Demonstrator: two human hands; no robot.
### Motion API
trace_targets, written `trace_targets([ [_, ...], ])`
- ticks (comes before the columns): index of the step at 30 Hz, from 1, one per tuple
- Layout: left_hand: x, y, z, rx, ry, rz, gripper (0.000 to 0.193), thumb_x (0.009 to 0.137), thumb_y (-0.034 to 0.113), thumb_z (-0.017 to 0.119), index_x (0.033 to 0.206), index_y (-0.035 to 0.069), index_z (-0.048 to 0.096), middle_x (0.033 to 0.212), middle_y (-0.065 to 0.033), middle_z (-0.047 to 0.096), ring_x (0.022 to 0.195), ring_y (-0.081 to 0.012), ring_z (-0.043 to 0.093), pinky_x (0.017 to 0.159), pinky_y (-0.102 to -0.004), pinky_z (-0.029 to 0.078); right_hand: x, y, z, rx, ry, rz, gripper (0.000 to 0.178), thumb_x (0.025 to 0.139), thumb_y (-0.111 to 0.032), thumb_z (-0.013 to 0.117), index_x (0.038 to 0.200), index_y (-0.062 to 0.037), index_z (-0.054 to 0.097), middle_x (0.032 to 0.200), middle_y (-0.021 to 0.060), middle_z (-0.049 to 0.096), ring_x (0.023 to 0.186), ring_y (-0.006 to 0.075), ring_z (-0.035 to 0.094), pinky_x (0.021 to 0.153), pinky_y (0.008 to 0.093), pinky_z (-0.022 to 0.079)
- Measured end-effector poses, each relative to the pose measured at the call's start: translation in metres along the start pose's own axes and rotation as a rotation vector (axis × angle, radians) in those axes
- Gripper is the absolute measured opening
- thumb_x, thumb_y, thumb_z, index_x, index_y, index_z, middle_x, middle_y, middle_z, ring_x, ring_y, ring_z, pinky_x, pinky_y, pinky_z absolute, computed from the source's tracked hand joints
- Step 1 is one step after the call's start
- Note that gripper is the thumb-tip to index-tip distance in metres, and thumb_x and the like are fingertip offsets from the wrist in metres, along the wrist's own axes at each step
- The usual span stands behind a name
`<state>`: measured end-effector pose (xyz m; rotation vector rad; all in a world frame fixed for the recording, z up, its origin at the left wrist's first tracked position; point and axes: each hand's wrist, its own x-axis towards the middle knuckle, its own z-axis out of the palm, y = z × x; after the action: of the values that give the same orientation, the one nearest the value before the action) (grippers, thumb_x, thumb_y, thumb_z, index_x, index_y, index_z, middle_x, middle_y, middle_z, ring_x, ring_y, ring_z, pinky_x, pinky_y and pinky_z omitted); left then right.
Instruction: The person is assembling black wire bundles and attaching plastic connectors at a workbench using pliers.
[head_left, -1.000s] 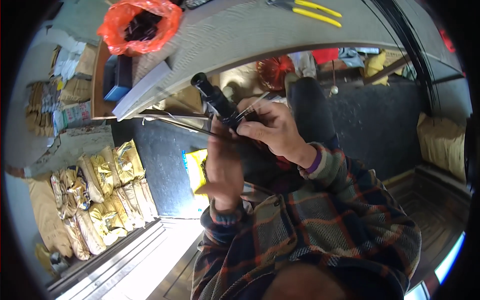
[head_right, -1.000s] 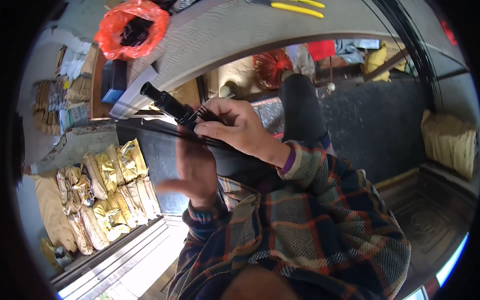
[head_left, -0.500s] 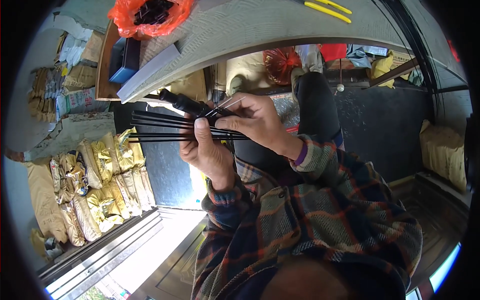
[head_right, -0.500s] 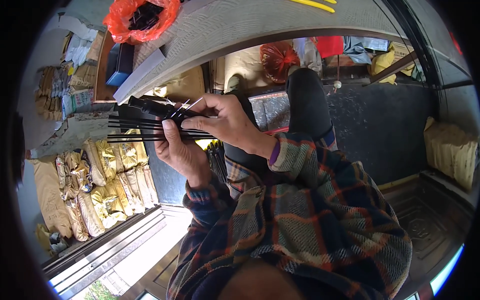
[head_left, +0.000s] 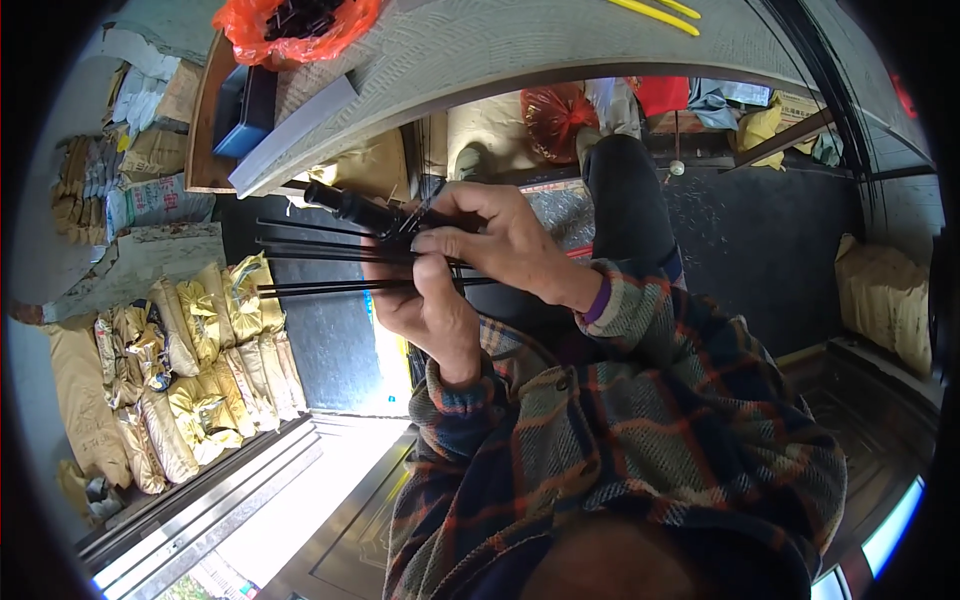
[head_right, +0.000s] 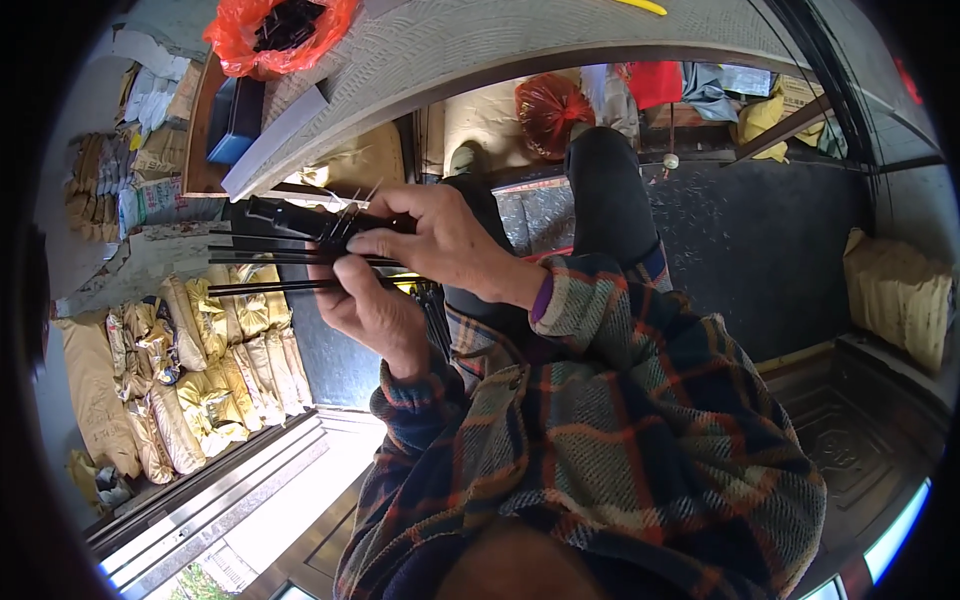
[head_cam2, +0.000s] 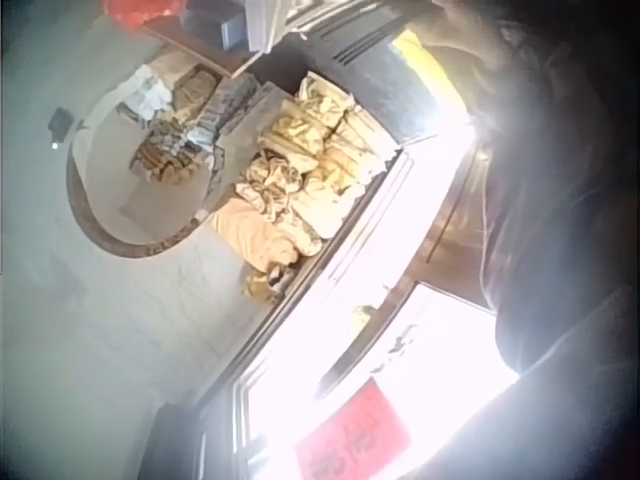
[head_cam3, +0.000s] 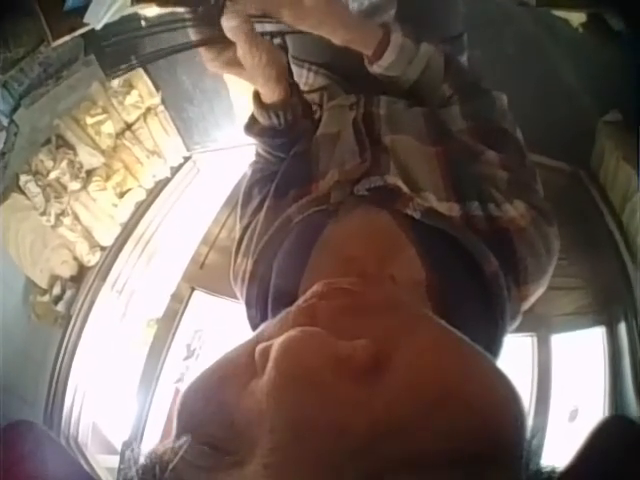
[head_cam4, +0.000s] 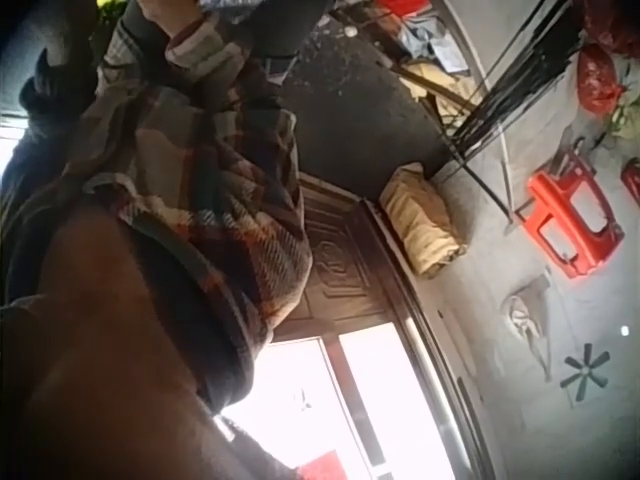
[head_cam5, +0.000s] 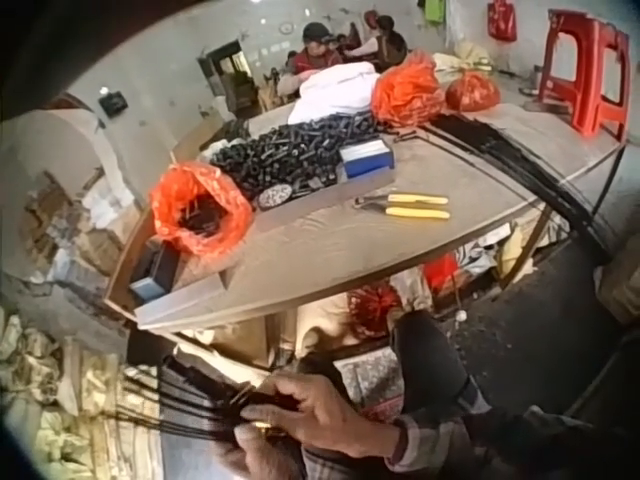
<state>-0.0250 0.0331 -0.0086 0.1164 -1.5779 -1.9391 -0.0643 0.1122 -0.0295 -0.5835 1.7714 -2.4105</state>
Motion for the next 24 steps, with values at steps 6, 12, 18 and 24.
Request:
trace_targets([
  [6, 0.001, 0.001, 0.002, 0.014, -0.025, 0.035, 0.037, 0.086, 0.021, 0.057, 0.110, -0.006, 0.049, 0.096, -0.0162, 0.060, 0.083, -0.0179, 0.058, 0.075, -0.0284, 0.047, -0.004, -0.003, 0.000, -0.017, 0.079, 0.081, 0.028, 0.074, -0.014, 0.071, 0.095, -0.0023, 0.057, 0.079, 0.0013, 0.057, 0.070, 0.0038, 0.051, 0.058, 0.0181, 0.043],
  [12, 0.010, -0.006, -0.024, -0.115, -0.009, -0.107, 0.029, 0.085, 0.022, 0.059, 0.098, -0.004, 0.053, 0.090, -0.0126, 0.060, 0.078, -0.0179, 0.059, 0.073, -0.0292, 0.048, -0.002, 0.006, 0.003, -0.026, -0.015, 0.112, 0.030, 0.072, -0.017, 0.074, 0.093, -0.0026, 0.058, 0.080, 0.0030, 0.058, 0.071, 0.0059, 0.055, 0.058, 0.0186, 0.044],
  [18, 0.011, -0.011, -0.023, -0.168, -0.006, -0.129, 0.029, 0.084, 0.023, 0.061, 0.097, -0.003, 0.055, 0.090, -0.0096, 0.060, 0.081, -0.0161, 0.057, 0.075, -0.0280, 0.047, -0.003, 0.011, -0.003, 0.013, -0.069, -0.008, 0.023, 0.074, -0.015, 0.071, 0.090, -0.0015, 0.061, 0.083, 0.0031, 0.058, 0.073, 0.0093, 0.057, 0.062, 0.0216, 0.047],
  [24, 0.009, -0.020, -0.026, -0.194, 0.036, -0.117, 0.031, 0.084, 0.023, 0.062, 0.099, -0.003, 0.054, 0.091, -0.0097, 0.060, 0.081, -0.0156, 0.057, 0.075, -0.0280, 0.047, -0.008, 0.018, 0.006, -0.128, 0.034, -0.035, 0.021, 0.076, -0.012, 0.069, 0.089, 0.0001, 0.058, 0.081, 0.0051, 0.058, 0.072, 0.0109, 0.058, 0.061, 0.0241, 0.048],
])
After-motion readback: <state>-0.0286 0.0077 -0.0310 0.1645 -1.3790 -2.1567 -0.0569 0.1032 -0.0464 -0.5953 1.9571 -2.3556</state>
